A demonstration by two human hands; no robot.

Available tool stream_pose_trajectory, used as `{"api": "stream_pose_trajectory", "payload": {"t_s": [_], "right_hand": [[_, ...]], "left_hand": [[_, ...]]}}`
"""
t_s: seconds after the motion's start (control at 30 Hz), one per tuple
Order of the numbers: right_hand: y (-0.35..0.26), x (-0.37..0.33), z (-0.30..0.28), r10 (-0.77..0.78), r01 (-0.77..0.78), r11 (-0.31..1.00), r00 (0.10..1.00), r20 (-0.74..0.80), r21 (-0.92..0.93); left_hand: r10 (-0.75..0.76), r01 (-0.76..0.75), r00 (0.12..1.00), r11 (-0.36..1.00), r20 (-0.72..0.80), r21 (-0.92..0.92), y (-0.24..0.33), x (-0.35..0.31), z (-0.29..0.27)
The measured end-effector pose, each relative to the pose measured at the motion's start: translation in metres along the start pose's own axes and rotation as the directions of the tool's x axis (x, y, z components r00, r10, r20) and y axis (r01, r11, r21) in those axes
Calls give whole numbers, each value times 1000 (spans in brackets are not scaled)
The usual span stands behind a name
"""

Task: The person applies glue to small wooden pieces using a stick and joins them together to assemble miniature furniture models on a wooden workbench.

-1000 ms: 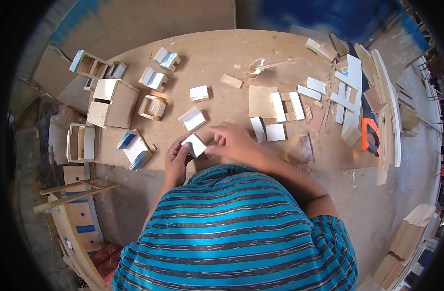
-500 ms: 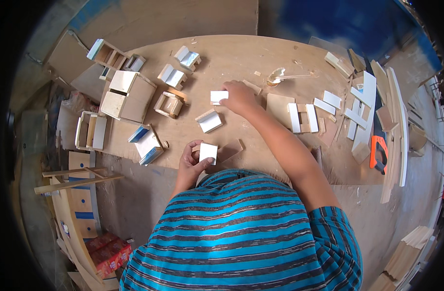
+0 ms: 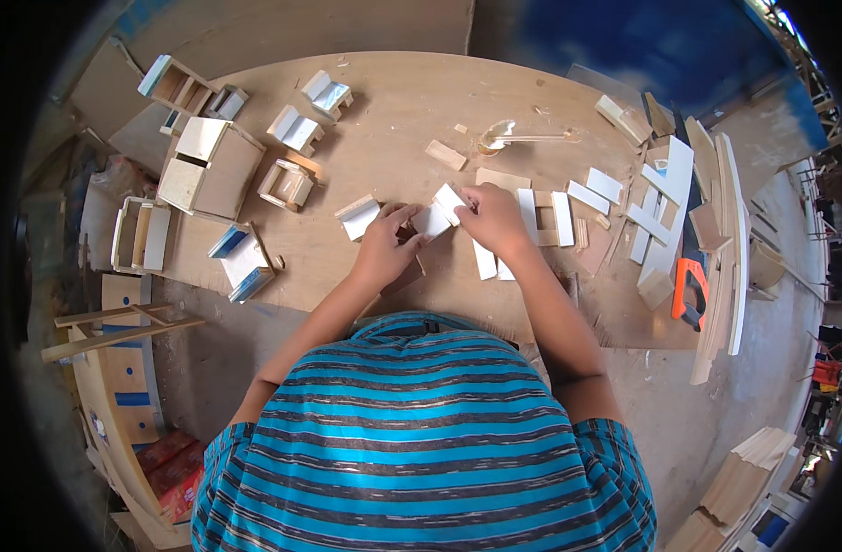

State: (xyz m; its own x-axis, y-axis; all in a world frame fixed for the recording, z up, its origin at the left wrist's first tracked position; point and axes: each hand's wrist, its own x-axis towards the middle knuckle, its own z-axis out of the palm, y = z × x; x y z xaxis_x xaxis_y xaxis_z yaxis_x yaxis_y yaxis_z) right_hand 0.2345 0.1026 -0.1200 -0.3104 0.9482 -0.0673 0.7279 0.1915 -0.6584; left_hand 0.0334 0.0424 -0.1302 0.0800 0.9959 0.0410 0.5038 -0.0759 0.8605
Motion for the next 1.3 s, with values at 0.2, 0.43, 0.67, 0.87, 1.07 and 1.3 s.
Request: {"api": "stream_pose_trajectory", "payload": {"t_s": [0.2,0.43,0.67,0.87,1.07,1.3], "right_hand": [[3,0,5,-24,39,992,991,-130,117],[-7,21,-10,-191,192,981,981,-15,23],[-24,37,-22,-282,302,953,907,313,-17],[-6,46,-20,-288,277,957,878,383,85],[18,35,-21,-233,6,909,836,496,417],[-3,4,-12,-315,309,949,931,184,58]], "left_hand": [[36,-34,999,996,-18,84,-7,2,10],[-11,12,999,999,48,-29,0,-2,5],[-113,107,993,970,-14,-220,1,-5,6],[-71,74,997,989,34,-124,-2,-2,7],[24,-24,1000,999,-7,-39,-7,-1,11],[105,-104,994,993,-25,49,-7,3,10]]}}
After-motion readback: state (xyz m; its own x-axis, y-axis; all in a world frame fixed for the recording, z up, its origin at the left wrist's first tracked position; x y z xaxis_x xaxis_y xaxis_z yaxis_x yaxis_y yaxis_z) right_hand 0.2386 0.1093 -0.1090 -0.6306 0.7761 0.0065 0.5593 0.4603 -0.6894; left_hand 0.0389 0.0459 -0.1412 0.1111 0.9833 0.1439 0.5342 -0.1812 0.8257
